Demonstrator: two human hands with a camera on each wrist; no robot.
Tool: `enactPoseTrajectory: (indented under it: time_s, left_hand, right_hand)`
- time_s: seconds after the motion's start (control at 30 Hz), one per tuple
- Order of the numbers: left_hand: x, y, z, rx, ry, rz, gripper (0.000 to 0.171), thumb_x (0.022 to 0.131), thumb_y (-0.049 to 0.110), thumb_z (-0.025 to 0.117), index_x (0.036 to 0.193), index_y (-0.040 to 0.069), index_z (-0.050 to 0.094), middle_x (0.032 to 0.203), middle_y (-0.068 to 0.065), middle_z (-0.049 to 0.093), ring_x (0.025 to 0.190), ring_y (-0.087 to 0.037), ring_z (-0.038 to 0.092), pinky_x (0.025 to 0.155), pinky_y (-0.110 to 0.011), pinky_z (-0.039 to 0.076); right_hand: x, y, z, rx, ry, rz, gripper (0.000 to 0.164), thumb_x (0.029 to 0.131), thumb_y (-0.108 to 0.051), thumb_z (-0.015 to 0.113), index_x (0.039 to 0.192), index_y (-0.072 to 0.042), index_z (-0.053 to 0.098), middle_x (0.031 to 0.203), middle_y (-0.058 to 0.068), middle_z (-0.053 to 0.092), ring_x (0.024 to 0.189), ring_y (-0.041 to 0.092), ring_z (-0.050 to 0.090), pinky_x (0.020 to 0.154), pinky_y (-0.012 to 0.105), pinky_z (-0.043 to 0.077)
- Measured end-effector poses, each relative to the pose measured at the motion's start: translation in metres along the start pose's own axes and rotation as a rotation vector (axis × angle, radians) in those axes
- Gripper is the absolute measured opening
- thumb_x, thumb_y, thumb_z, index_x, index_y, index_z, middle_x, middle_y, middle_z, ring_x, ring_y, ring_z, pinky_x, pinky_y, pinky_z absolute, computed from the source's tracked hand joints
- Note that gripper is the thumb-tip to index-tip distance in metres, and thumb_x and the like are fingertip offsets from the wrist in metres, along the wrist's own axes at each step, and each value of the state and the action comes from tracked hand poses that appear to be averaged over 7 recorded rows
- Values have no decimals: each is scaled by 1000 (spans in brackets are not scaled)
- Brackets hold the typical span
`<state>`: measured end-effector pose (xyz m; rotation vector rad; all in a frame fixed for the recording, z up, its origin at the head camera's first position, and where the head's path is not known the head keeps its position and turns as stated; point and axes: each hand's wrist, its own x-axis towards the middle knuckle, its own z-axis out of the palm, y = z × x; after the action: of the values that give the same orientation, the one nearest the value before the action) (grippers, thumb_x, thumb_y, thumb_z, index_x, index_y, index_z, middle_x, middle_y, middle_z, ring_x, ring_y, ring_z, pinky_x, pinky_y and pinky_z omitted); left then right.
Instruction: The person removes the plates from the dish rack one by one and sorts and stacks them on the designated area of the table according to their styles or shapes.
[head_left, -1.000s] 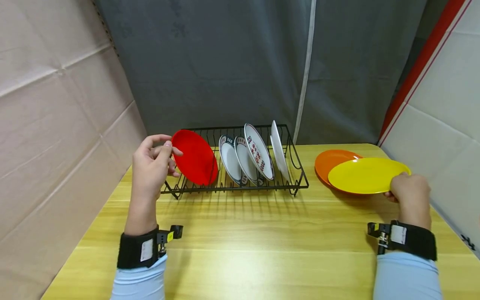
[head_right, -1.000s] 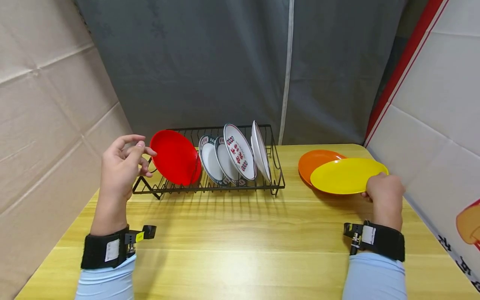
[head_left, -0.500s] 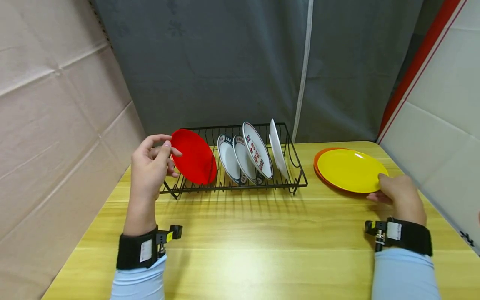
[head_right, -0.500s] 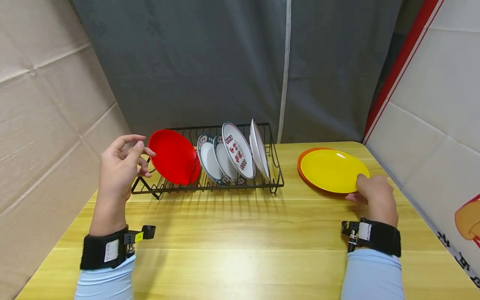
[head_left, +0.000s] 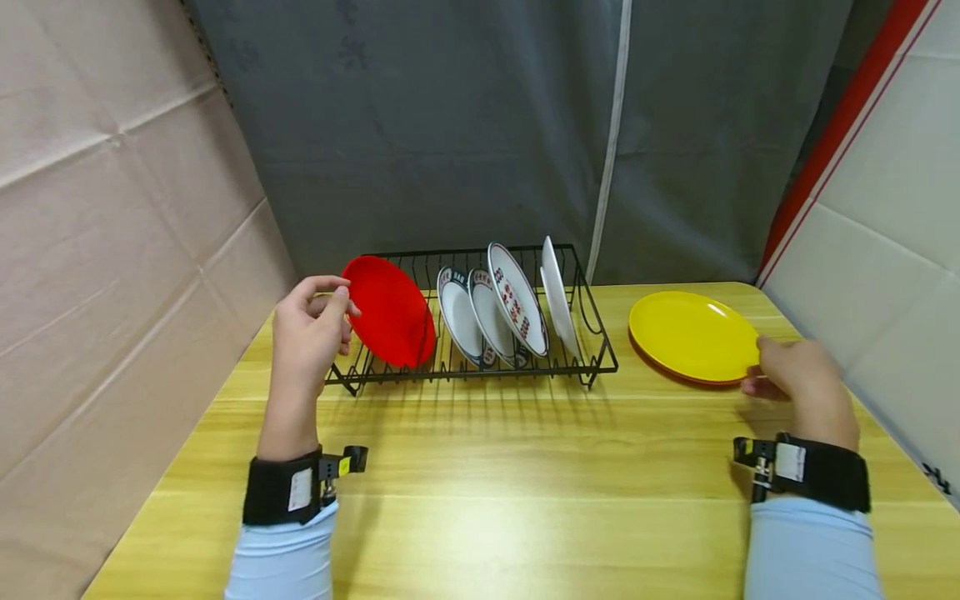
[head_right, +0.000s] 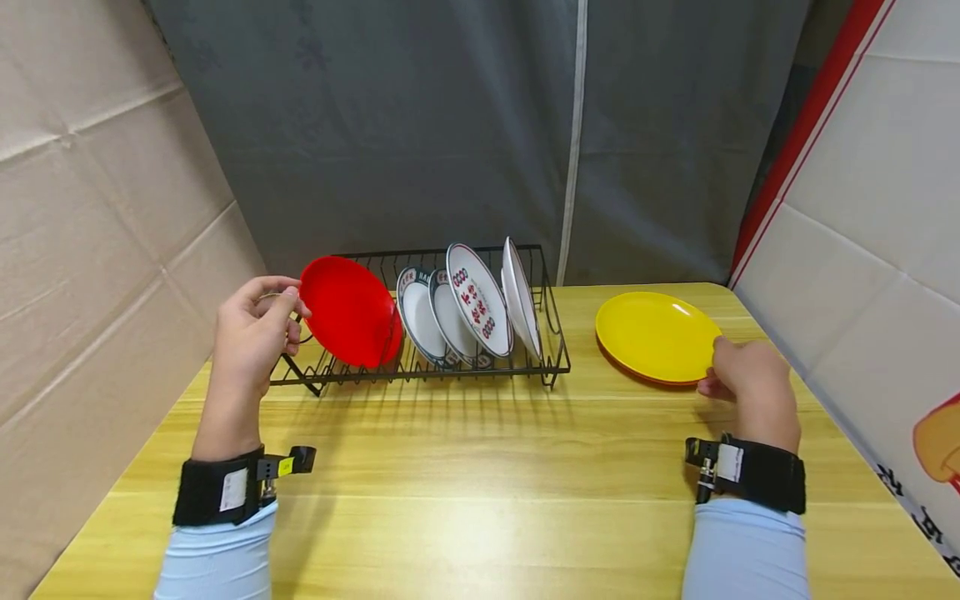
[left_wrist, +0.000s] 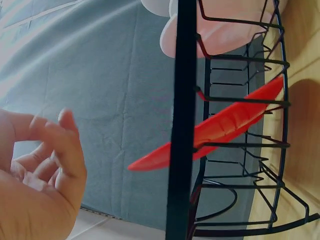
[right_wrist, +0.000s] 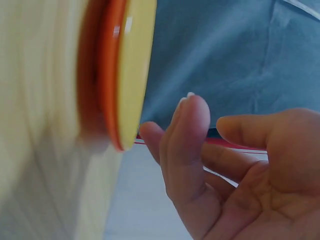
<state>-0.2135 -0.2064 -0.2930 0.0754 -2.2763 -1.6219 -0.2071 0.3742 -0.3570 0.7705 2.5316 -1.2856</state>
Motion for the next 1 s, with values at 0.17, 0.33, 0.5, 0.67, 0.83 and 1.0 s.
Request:
enactPoseTrajectory:
  time_s: [0.17, 0.33, 0.5, 0.67, 0.83, 1.0]
  left_hand:
    - [3, -2, 0, 89, 83, -38, 33, 110, 33, 57, 130, 11, 68, 111, -3, 64, 73, -15, 56, 57, -24, 46]
    - [3, -5, 0, 121, 107, -36, 33, 110, 32, 57, 129, 9, 70, 116, 0, 60, 79, -15, 58, 59, -25, 47]
    - [2, -5, 1, 55, 87, -11, 33, 110, 31, 57, 130, 7, 68, 109, 2, 59, 58, -10, 49, 52, -22, 45]
    - [-1, -1, 4, 14, 57, 18, 34, 110, 30, 58, 132, 6, 66, 105, 1, 60, 62, -12, 52, 55, -20, 49]
    - [-6, 7, 10, -5, 15, 58, 33, 110, 30, 58, 132, 6, 65, 104, -2, 62, 66, -15, 55, 58, -22, 53]
    - [-12, 14, 17, -20, -16, 123, 27, 110, 29, 58, 126, 9, 66, 104, -8, 64, 66, -16, 55, 59, -22, 54]
  right_hand:
    - [-5, -9, 0, 33, 15, -69, 79, 113, -49, 25, 159, 15, 29, 94, 6, 72, 75, 15, 78, 77, 30, 64]
    - [-11, -19, 3, -22, 74, -165, 78, 114, -48, 26, 156, 17, 35, 118, 29, 68, 76, 15, 75, 70, 26, 66]
    - [-31, -40, 9, -132, 156, -302, 78, 113, -53, 25, 147, 12, 51, 131, 34, 66, 89, 19, 74, 69, 25, 61]
    - [-61, -73, 28, -35, 176, -473, 74, 111, -60, 31, 146, 0, 58, 134, 27, 66, 84, -1, 66, 70, 9, 56]
    - [-94, -102, 54, 156, 164, -620, 64, 110, -56, 43, 141, -4, 64, 114, -10, 72, 88, 1, 68, 78, 7, 58]
    - [-109, -115, 70, 236, 142, -710, 52, 112, -45, 47, 133, -3, 68, 102, -21, 71, 88, 7, 71, 80, 10, 60]
